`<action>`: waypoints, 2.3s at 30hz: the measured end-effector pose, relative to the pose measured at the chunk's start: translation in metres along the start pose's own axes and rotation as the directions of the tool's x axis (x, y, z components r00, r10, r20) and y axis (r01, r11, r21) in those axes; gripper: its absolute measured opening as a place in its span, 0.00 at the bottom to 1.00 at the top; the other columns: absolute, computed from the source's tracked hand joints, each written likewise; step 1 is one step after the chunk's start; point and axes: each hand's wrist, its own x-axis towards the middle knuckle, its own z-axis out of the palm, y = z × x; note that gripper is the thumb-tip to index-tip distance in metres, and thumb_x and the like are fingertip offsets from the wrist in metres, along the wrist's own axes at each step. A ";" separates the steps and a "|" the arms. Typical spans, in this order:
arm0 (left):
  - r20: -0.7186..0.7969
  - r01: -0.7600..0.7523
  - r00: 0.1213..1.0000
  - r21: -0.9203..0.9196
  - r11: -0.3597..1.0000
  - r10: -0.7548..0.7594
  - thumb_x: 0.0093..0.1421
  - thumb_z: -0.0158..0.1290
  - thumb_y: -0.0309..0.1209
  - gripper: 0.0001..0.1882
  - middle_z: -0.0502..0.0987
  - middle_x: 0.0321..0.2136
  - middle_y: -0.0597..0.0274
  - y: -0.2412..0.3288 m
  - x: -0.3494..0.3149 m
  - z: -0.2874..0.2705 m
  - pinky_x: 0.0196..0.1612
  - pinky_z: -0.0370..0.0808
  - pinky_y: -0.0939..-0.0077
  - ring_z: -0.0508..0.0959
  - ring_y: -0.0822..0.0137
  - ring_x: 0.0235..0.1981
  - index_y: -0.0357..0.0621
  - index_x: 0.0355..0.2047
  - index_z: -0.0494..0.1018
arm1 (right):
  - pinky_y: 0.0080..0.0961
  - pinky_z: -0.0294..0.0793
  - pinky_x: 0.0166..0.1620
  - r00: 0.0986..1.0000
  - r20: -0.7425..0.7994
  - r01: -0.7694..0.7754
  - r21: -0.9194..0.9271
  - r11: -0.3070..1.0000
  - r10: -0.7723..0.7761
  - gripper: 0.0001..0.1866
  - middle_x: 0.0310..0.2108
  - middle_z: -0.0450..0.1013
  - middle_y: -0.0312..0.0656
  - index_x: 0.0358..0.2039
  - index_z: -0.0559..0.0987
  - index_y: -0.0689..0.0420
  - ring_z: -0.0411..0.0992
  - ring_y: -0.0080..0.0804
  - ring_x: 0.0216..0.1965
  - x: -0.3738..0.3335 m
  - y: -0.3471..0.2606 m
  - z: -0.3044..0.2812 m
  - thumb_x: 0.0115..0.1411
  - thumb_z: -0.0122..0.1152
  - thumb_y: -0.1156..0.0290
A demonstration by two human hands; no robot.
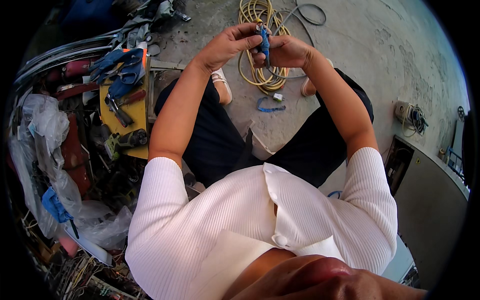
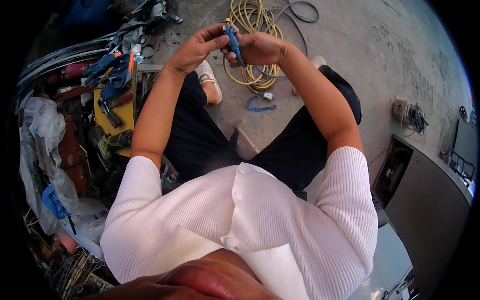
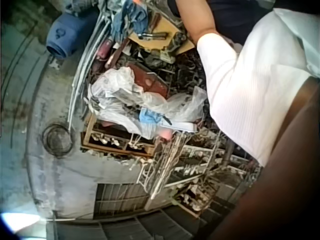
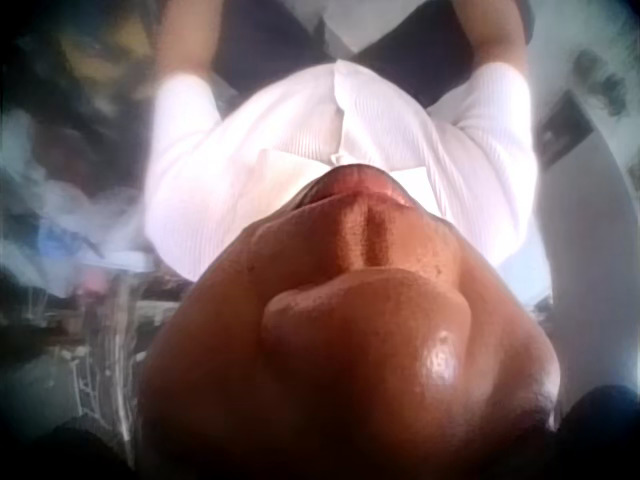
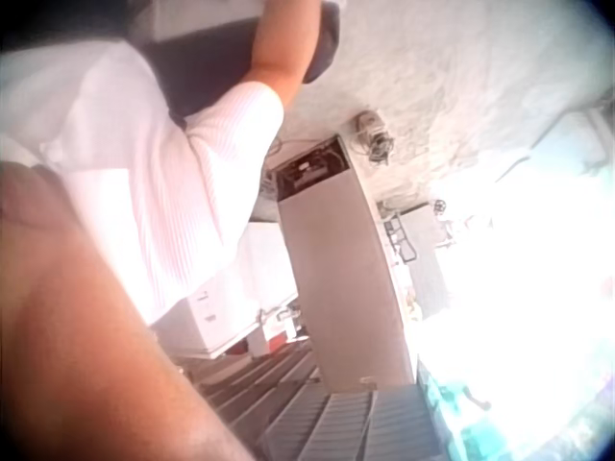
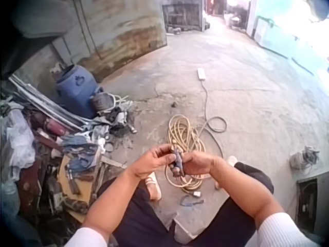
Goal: The person gathers a long yellow cable from the ground, coils it into a bundle by hand, and secures the end with blue tape.
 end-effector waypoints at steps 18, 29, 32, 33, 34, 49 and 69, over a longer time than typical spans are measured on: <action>-0.441 -0.086 0.895 -0.009 0.996 0.073 0.61 0.49 0.33 0.13 0.73 0.37 0.63 -0.022 0.017 -0.002 0.48 0.68 0.80 0.75 0.68 0.43 0.39 0.43 0.68 | 0.23 0.64 0.37 0.426 -0.420 -0.327 -0.897 0.297 -0.801 0.14 0.27 0.71 0.34 0.31 0.75 0.59 0.67 0.23 0.31 0.006 -0.020 0.018 0.62 0.50 0.61; -0.589 -0.139 0.800 -0.366 0.920 -0.113 0.62 0.48 0.29 0.07 0.74 0.37 0.62 -0.028 0.016 -0.015 0.50 0.71 0.72 0.75 0.64 0.43 0.42 0.38 0.67 | 0.27 0.60 0.44 0.653 0.389 -0.303 -0.652 -0.695 -0.650 0.03 0.36 0.69 0.26 0.23 0.76 0.48 0.66 0.25 0.40 0.014 0.021 0.019 0.47 0.61 0.66; -0.564 -0.162 0.818 -0.416 0.895 -0.114 0.62 0.48 0.30 0.06 0.74 0.37 0.63 -0.028 0.014 -0.025 0.50 0.71 0.71 0.75 0.65 0.44 0.44 0.38 0.67 | 0.28 0.60 0.45 0.673 0.414 -0.332 -0.571 -0.751 -0.612 0.04 0.40 0.68 0.26 0.26 0.77 0.46 0.66 0.24 0.41 0.015 0.020 0.019 0.48 0.61 0.65; -0.559 -0.190 0.825 -0.418 0.888 -0.087 0.62 0.48 0.30 0.06 0.74 0.37 0.63 -0.027 0.012 -0.030 0.50 0.71 0.71 0.75 0.66 0.44 0.44 0.38 0.67 | 0.28 0.60 0.45 0.644 0.454 -0.303 -0.587 -0.750 -0.616 0.05 0.41 0.68 0.26 0.27 0.77 0.46 0.66 0.25 0.41 0.015 0.020 0.023 0.48 0.61 0.65; -0.555 -0.220 0.830 -0.421 0.880 -0.058 0.62 0.48 0.30 0.06 0.74 0.37 0.63 -0.027 0.011 -0.033 0.51 0.71 0.71 0.75 0.66 0.44 0.45 0.38 0.67 | 0.28 0.60 0.45 0.613 0.492 -0.273 -0.603 -0.750 -0.618 0.05 0.41 0.68 0.27 0.28 0.77 0.47 0.67 0.26 0.41 0.015 0.017 0.035 0.49 0.62 0.65; -0.341 -0.084 0.938 -0.065 0.994 0.057 0.62 0.49 0.32 0.11 0.72 0.39 0.65 -0.019 0.014 -0.014 0.53 0.67 0.74 0.73 0.67 0.44 0.42 0.42 0.68 | 0.28 0.54 0.53 0.817 -0.572 -0.187 -0.369 0.911 -0.064 0.20 0.35 0.72 0.29 0.43 0.75 0.48 0.65 0.21 0.44 0.001 -0.016 -0.008 0.60 0.49 0.48; -0.502 -0.004 0.865 -0.049 0.999 -0.021 0.63 0.47 0.32 0.11 0.73 0.40 0.59 -0.023 0.018 -0.014 0.52 0.69 0.73 0.74 0.64 0.45 0.38 0.41 0.65 | 0.36 0.59 0.47 0.415 0.011 -0.552 -0.792 -0.261 -0.910 0.07 0.26 0.73 0.34 0.25 0.79 0.53 0.68 0.33 0.39 0.002 -0.027 0.039 0.53 0.59 0.64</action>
